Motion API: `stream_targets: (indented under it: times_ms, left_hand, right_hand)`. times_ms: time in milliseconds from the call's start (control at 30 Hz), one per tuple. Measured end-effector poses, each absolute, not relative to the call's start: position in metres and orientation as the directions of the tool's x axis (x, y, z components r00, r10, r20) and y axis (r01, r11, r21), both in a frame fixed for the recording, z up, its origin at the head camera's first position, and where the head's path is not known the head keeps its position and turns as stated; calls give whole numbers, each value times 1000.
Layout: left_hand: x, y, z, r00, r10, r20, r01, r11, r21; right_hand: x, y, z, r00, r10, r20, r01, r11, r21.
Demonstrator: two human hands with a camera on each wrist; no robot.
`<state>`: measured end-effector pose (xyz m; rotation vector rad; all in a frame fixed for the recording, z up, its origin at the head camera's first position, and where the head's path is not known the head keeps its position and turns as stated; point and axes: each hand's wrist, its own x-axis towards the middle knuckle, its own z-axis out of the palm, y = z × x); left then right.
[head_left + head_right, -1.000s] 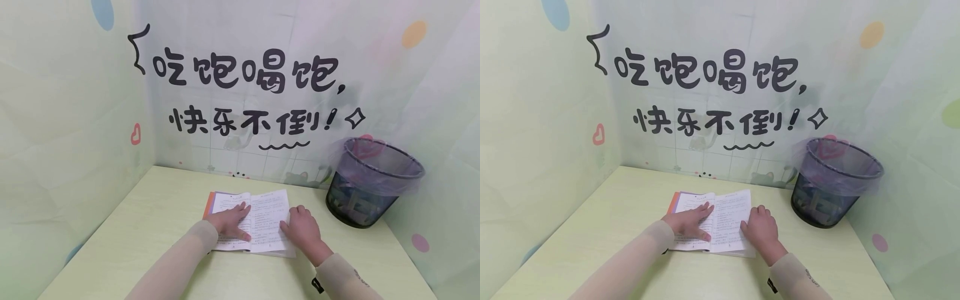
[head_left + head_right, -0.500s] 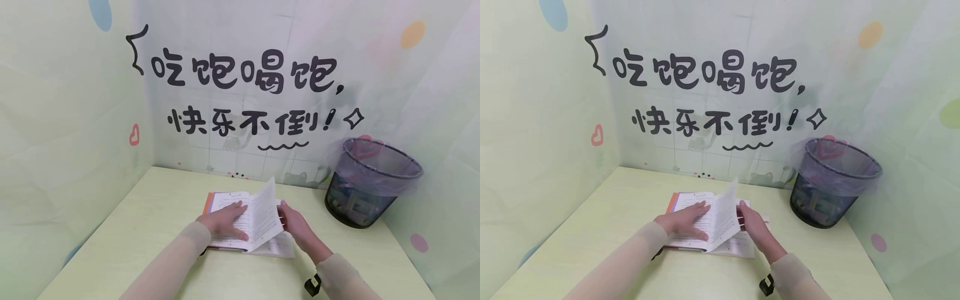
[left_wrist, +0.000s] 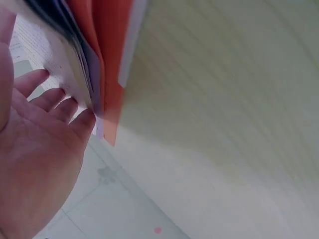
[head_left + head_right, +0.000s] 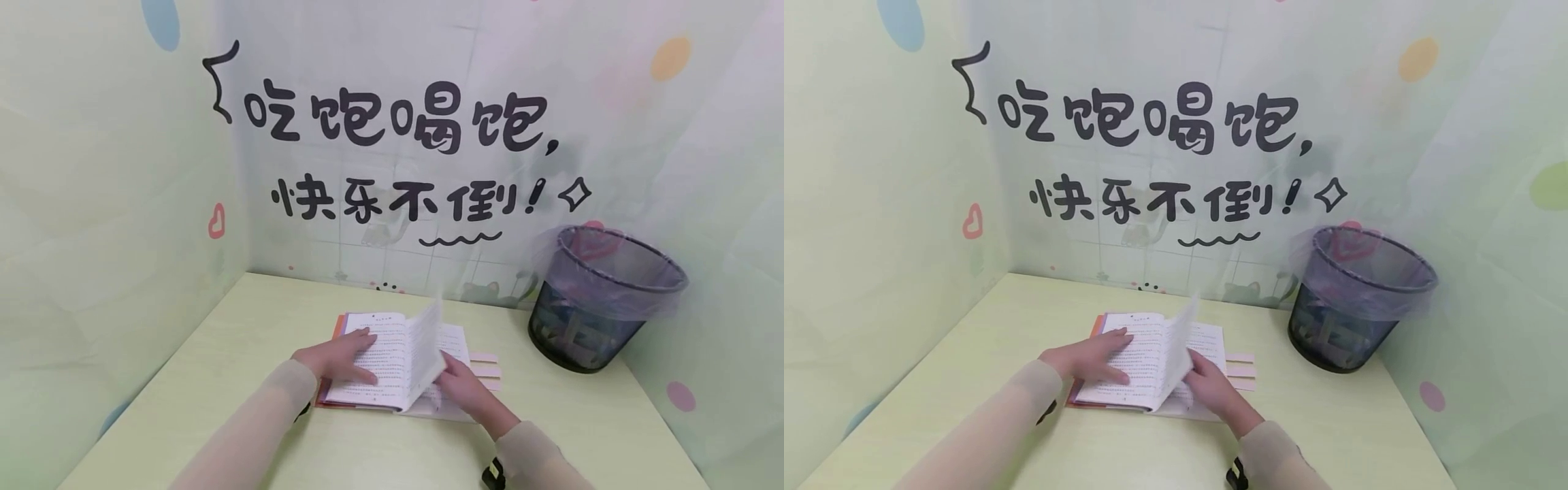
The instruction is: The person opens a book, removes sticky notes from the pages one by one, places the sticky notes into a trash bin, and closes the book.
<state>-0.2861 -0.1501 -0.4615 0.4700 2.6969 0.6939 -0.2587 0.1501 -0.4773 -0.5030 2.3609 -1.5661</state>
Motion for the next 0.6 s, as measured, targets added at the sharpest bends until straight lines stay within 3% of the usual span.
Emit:
stream_targets:
  times_ms: [100, 367, 600]
  left_hand:
    - [-288, -156, -463, -895, 375, -240, 222, 843, 490]
    - [-292, -172, -468, -896, 383, -224, 224, 826, 517]
    - [-291, -188, -467, -902, 390, -185, 223, 789, 573]
  right_hand:
    - [-254, 144, -479, -867, -496, -39, -229, 468, -853]
    - [-248, 137, -488, -796, -603, -37, -425, 602, -676]
    - [-243, 129, -480, -808, -573, -136, -428, 731, -531]
